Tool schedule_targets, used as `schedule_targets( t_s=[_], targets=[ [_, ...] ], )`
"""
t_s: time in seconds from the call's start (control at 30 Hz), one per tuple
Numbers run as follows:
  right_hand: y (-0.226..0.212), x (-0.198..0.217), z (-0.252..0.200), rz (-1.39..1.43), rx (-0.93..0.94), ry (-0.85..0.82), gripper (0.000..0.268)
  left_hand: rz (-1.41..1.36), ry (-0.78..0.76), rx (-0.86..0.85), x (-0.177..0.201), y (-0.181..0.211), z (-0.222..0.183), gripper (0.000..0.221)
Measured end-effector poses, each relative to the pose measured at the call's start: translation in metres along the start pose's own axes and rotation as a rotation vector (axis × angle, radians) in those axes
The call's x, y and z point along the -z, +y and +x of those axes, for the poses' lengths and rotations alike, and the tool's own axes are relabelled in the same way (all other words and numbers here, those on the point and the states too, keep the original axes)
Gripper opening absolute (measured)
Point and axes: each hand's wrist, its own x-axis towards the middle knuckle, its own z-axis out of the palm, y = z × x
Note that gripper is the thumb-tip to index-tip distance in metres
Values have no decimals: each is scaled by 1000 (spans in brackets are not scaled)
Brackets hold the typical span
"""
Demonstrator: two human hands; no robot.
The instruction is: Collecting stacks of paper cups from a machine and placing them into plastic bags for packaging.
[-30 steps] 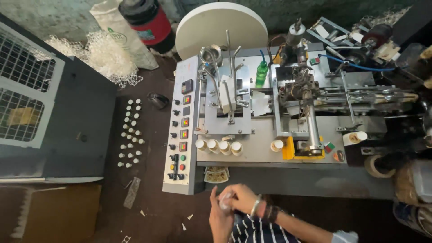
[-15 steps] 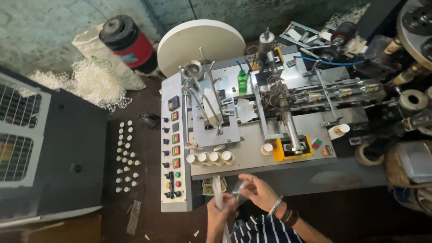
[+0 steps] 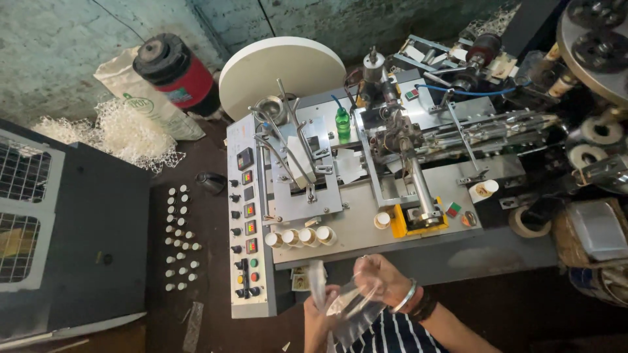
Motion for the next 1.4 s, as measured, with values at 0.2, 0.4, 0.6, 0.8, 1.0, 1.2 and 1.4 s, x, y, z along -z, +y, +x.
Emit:
schedule_targets(
  t_s=[0.2, 0.4, 0.6, 0.8, 1.0, 1.2, 1.4],
  targets=[
    [-15, -66, 9, -1136, 174, 262, 28, -550, 248, 191, -76, 109, -48, 28],
    [-17, -52, 10, -1498, 263, 357, 28, -381, -70, 12, -52, 72, -27, 32],
    [-7, -11, 9, -500, -150, 117, 40, -508, 62, 314, -24, 28, -12, 39],
    [-10, -30, 3, -544, -331, 20, 27, -151, 95, 18, -31, 16, 3, 23],
    [-12, -16, -13, -869, -606, -264, 25, 302, -414, -221, -19, 18, -15, 17],
    [-10, 28, 21, -737, -345, -314, 25, -97, -111, 167, -15, 33, 9, 19],
    [-19, -13, 93, -1346, 415, 405, 14, -556, 293, 24, -54, 59, 67, 24]
  ],
)
